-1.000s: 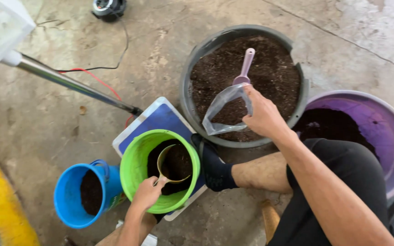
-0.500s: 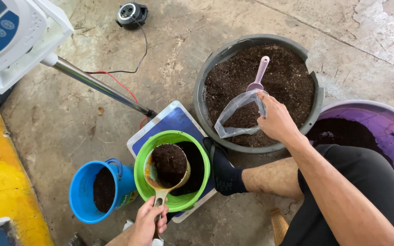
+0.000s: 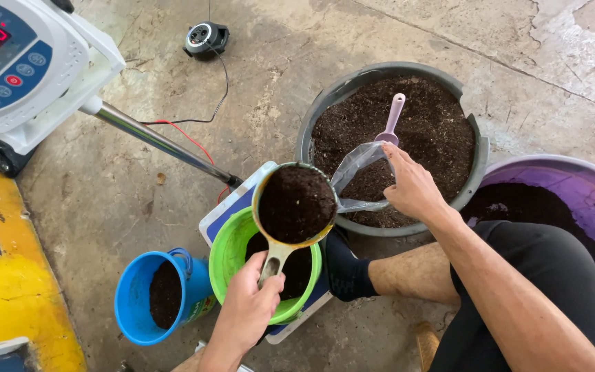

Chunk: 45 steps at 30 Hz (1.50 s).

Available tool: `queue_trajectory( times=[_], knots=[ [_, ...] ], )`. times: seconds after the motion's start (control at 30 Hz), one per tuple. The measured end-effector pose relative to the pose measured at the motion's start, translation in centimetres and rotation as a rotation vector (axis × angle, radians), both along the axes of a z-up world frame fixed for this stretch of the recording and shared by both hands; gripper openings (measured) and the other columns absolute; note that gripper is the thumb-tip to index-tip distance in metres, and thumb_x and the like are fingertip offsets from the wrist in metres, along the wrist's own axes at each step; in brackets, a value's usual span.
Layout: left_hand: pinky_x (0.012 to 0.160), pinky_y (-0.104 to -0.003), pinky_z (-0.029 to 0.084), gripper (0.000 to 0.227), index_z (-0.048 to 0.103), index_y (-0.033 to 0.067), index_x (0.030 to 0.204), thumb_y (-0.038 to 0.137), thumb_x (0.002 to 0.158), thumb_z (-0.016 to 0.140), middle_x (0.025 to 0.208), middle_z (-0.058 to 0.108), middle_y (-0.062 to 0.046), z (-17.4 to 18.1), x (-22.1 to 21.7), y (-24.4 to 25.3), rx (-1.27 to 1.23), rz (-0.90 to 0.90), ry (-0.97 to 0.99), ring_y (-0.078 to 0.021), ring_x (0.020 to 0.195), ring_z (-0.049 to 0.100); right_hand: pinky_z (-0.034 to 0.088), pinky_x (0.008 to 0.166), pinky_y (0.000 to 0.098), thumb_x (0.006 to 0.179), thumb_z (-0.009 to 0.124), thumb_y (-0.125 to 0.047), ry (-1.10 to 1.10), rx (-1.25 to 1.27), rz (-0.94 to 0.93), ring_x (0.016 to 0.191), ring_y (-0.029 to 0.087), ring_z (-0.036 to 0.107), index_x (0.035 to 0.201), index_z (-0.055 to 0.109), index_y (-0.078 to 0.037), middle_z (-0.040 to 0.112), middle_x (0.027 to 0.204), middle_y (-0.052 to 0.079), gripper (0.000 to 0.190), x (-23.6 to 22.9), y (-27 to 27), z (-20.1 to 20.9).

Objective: Measuring and mixing soil components into bags using scoops and buckets.

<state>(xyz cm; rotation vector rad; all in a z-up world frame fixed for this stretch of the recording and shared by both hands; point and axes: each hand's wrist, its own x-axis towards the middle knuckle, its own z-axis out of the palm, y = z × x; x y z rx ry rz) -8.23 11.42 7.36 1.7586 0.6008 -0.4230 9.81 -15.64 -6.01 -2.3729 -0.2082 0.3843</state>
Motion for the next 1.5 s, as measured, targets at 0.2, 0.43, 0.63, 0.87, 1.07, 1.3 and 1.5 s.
queue_trajectory(
  times=[0.2, 0.43, 0.63, 0.87, 1.07, 1.3, 1.5],
  knots=[
    [0.059, -0.038, 0.050, 0.032, 0.068, 0.0043, 0.115, 0.015, 0.086, 0.060, 0.071, 0.068, -0.015, 1.7, 5.1, -3.6, 0.435, -0.214, -0.078, -0.0214, 0.059, 0.063, 0.044, 0.114, 0.0415, 0.068, 0.058, 0.010, -0.043, 0.023, 0.036, 0.138, 0.037, 0.049, 0.157, 0.025, 0.002, 0.029, 0.165, 0.018, 0.095, 0.1, 0.0, 0.2],
    [0.071, -0.049, 0.052, 0.026, 0.064, -0.0013, 0.106, 0.015, 0.086, 0.059, 0.084, 0.071, -0.025, 1.2, 8.9, -6.8, 0.619, -0.305, -0.134, -0.0409, 0.078, 0.070, 0.034, 0.120, 0.0405, 0.066, 0.057, 0.013, -0.031, 0.058, 0.026, 0.144, 0.035, 0.042, 0.159, 0.020, 0.003, 0.025, 0.166, 0.021, 0.100, 0.9, 0.0, -1.6],
    [0.080, -0.054, 0.053, 0.027, 0.060, -0.0032, 0.108, 0.013, 0.086, 0.057, 0.089, 0.072, -0.027, 0.4, 10.1, -8.6, 0.739, -0.362, -0.138, -0.0462, 0.088, 0.070, 0.029, 0.123, 0.0397, 0.066, 0.060, 0.012, 0.014, 0.188, -0.020, 0.146, 0.034, 0.041, 0.158, 0.024, 0.000, 0.033, 0.162, 0.020, 0.100, 0.8, -0.1, -0.5],
    [0.081, -0.056, 0.054, 0.027, 0.058, -0.0041, 0.107, 0.013, 0.087, 0.060, 0.092, 0.071, -0.027, -2.1, 10.2, -9.5, 0.873, -0.414, -0.124, -0.0460, 0.089, 0.070, 0.037, 0.119, 0.0397, 0.066, 0.064, 0.007, -0.019, 0.242, -0.028, 0.139, 0.035, 0.050, 0.157, 0.028, -0.001, 0.044, 0.155, 0.023, 0.098, 0.8, -0.2, -0.8],
    [0.079, -0.055, 0.055, 0.028, 0.058, -0.0031, 0.110, 0.013, 0.087, 0.060, 0.091, 0.072, -0.026, -1.8, 9.4, -10.1, 0.845, -0.405, -0.119, -0.0444, 0.088, 0.071, 0.044, 0.116, 0.0393, 0.068, 0.064, 0.006, 0.050, 0.222, -0.074, 0.134, 0.035, 0.057, 0.158, 0.029, -0.003, 0.053, 0.148, 0.023, 0.098, 0.8, -0.2, 0.4],
    [0.066, -0.044, 0.054, 0.030, 0.067, -0.0002, 0.110, 0.015, 0.086, 0.058, 0.077, 0.072, -0.018, -0.3, 7.0, -8.2, 0.551, -0.188, -0.127, -0.0320, 0.070, 0.072, 0.037, 0.119, 0.0409, 0.068, 0.063, 0.008, 0.010, 0.215, -0.060, 0.140, 0.035, 0.048, 0.157, 0.027, -0.002, 0.045, 0.154, 0.023, 0.097, 1.0, -0.2, -1.0],
    [0.050, -0.030, 0.042, 0.029, 0.069, -0.0013, 0.113, 0.011, 0.087, 0.061, 0.066, 0.061, -0.003, -1.9, 4.2, -4.7, 0.267, -0.006, -0.076, -0.0099, 0.055, 0.051, 0.035, 0.119, 0.0406, 0.066, 0.060, 0.010, 0.016, 0.184, -0.036, 0.144, 0.035, 0.041, 0.158, 0.027, -0.009, 0.031, 0.164, 0.018, 0.099, 0.8, -0.2, -0.2]
  ],
)
